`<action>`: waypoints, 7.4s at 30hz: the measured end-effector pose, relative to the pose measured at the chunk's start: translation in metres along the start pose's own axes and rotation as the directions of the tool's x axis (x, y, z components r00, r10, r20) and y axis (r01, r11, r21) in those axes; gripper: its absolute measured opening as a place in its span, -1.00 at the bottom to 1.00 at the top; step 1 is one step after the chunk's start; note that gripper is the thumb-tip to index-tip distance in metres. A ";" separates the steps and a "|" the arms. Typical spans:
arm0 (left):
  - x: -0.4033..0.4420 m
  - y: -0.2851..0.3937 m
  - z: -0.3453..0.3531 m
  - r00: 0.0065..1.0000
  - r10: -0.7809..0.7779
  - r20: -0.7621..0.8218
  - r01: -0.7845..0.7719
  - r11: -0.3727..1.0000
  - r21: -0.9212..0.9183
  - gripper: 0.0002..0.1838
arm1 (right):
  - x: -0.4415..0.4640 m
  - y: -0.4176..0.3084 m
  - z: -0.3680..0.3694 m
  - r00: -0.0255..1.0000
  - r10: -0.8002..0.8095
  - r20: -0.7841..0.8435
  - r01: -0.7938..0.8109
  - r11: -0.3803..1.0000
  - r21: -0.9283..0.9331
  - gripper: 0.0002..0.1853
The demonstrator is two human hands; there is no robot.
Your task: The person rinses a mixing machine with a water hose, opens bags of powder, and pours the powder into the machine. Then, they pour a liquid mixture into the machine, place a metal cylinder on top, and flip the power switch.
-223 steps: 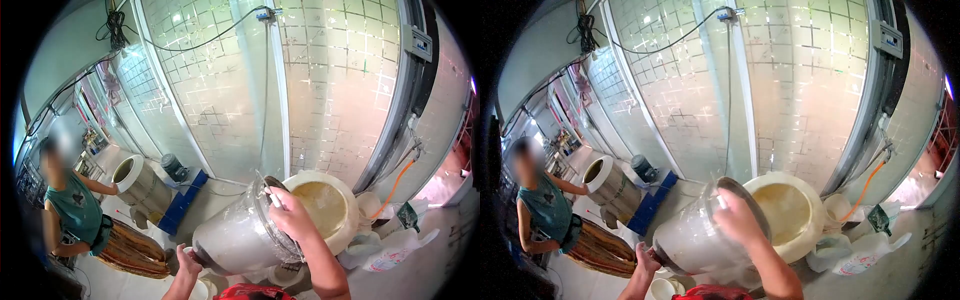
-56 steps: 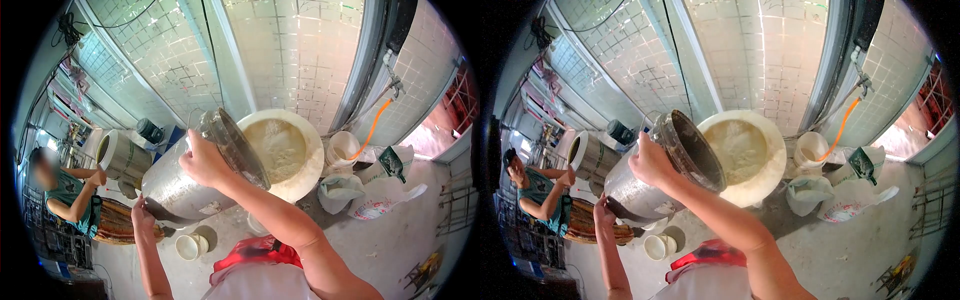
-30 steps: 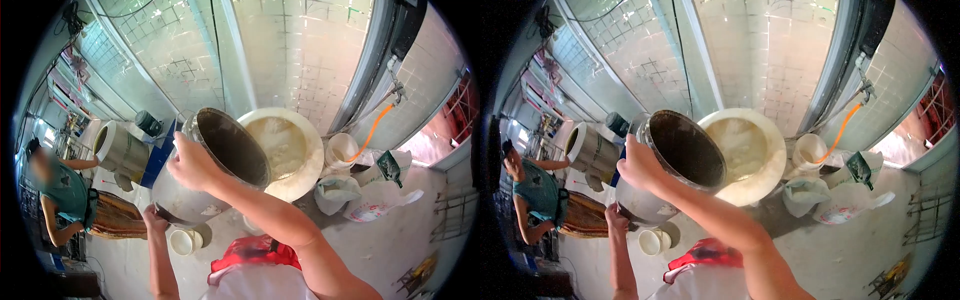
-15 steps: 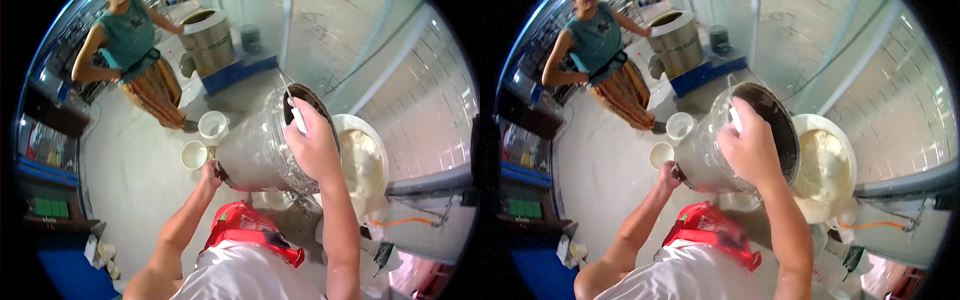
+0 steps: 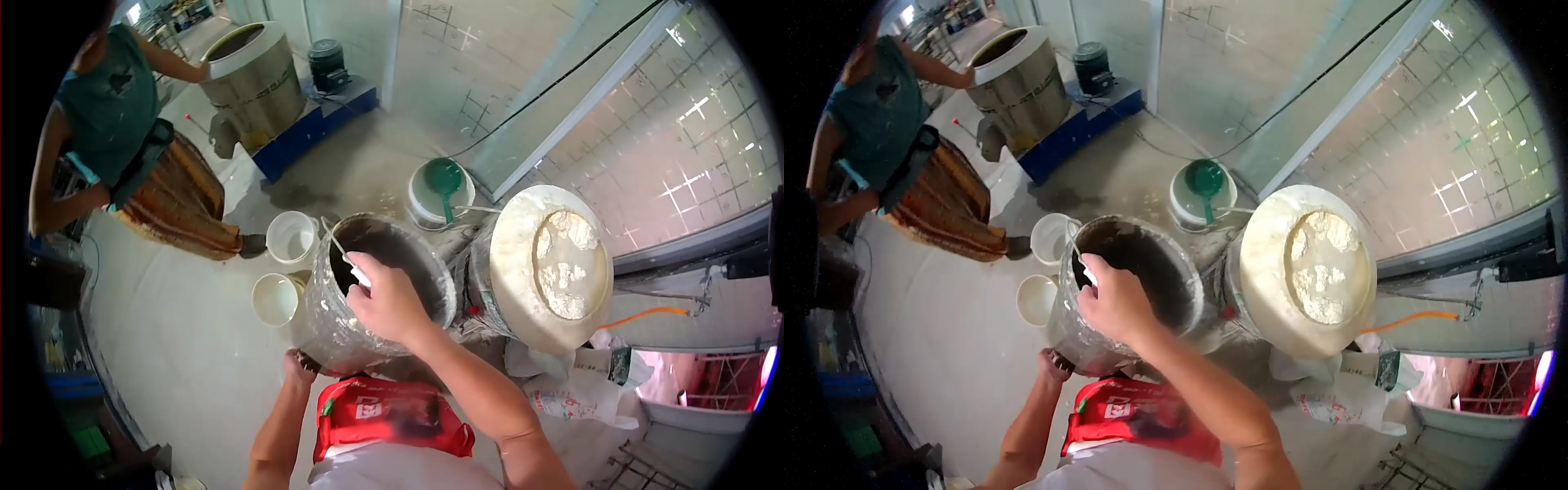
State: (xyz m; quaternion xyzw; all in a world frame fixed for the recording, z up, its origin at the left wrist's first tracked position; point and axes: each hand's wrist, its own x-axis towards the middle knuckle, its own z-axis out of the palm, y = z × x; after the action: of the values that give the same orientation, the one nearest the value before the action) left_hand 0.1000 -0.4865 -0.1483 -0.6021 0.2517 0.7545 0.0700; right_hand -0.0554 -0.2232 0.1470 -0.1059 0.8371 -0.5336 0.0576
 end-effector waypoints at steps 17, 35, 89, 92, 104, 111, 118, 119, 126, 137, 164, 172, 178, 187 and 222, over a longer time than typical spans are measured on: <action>0.140 0.093 0.147 0.988 0.042 -0.148 -0.034 0.998 0.058 -0.75 | 0.164 0.138 0.046 0.911 0.303 -0.280 -0.354 0.922 -0.153 -0.77; 0.234 0.094 0.341 0.988 0.041 -0.148 -0.012 0.981 0.191 -0.87 | 0.312 0.338 0.016 0.785 0.369 -0.498 -0.446 0.894 -0.040 -0.79; 0.128 0.092 0.414 0.998 0.064 0.000 -0.060 0.944 0.325 -0.68 | 0.310 0.340 -0.022 0.694 0.498 -0.520 -0.507 0.851 0.137 -0.80; 0.124 0.091 0.415 0.999 0.047 0.015 -0.049 0.955 0.294 -0.69 | 0.311 0.340 -0.022 0.689 0.482 -0.541 -0.481 0.863 0.156 -0.80; 0.093 0.076 0.421 0.991 0.057 0.118 -0.091 0.950 0.300 -0.72 | 0.309 0.353 -0.024 0.671 0.444 -0.594 -0.482 0.870 0.106 -0.78; 0.100 0.076 0.423 0.986 0.037 0.165 -0.080 0.962 0.260 -0.83 | 0.314 0.355 -0.029 0.702 0.463 -0.541 -0.475 0.871 0.128 -0.79; 0.085 0.062 0.419 0.985 0.091 0.149 -0.130 0.952 0.276 -0.81 | 0.314 0.358 -0.028 0.671 0.439 -0.597 -0.484 0.870 0.096 -0.75; 0.075 0.059 0.421 0.984 0.061 0.165 -0.106 0.956 0.274 -0.79 | 0.312 0.360 -0.030 0.677 0.429 -0.598 -0.482 0.872 0.080 -0.75; 0.080 0.048 0.410 0.984 0.065 0.167 -0.096 0.978 0.188 -0.81 | 0.304 0.346 -0.031 0.684 0.380 -0.622 -0.448 0.892 0.052 -0.75; 0.186 0.071 0.277 0.982 0.043 0.183 -0.069 0.988 0.135 -0.78 | 0.254 0.202 -0.009 0.846 0.194 -0.497 -0.300 0.943 -0.143 -0.78; -0.157 0.169 0.153 0.456 0.478 0.751 -0.651 0.755 -0.085 -0.50 | 0.000 -0.114 -0.040 0.592 -0.278 -0.757 0.278 0.951 -0.132 -0.78; -0.289 0.089 0.223 -0.562 0.464 0.684 -0.604 -0.796 0.043 -0.54 | -0.074 -0.083 -0.128 0.448 -0.227 -0.865 0.375 0.926 -0.048 -0.86; -0.429 -0.079 0.276 -0.059 0.848 0.526 -0.952 0.110 -0.284 -0.65 | -0.146 -0.033 -0.214 0.341 -0.063 -0.938 0.318 0.947 0.052 -0.77; -0.500 -0.212 0.318 -0.476 0.695 0.539 -0.870 -0.282 -0.404 -0.87 | -0.203 0.058 -0.275 0.220 0.203 -0.954 0.385 0.881 0.276 -0.67; -0.553 -0.353 0.390 -0.692 0.245 0.679 -0.571 -0.761 -0.307 -0.87 | -0.255 0.162 -0.318 0.882 0.338 -0.329 0.347 0.007 0.938 -0.80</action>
State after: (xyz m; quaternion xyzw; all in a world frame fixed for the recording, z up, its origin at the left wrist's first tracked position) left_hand 0.0500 0.1085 0.3273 0.2994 0.8113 0.3108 -0.3944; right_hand 0.1067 0.1844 0.1307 0.0968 0.1959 -0.9715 -0.0923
